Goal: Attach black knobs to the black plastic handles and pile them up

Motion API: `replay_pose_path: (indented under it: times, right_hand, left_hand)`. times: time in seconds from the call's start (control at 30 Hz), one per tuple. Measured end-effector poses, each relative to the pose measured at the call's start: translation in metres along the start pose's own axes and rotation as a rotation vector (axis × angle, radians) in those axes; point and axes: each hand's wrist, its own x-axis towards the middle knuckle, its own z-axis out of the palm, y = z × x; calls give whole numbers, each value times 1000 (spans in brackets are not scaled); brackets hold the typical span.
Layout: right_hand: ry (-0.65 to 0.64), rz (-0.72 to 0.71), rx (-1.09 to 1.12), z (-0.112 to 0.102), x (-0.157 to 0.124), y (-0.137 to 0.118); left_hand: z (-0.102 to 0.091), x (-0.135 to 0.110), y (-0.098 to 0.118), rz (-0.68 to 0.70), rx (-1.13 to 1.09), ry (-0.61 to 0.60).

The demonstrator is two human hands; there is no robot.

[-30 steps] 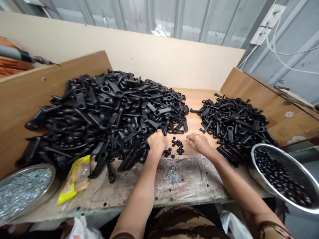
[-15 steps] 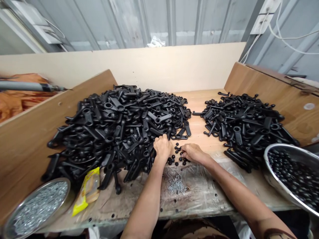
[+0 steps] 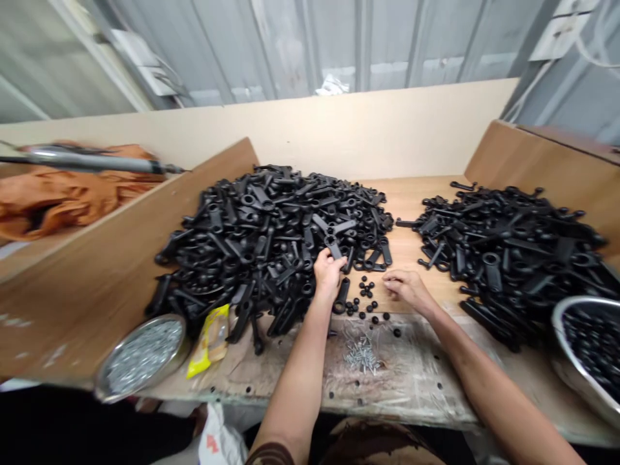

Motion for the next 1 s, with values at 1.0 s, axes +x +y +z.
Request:
replay_pose_path:
  times: [1.0]
  right_hand:
    - [-36, 243, 1144, -14, -8, -24]
  left_hand:
    - [27, -44, -10, 222, 67, -303]
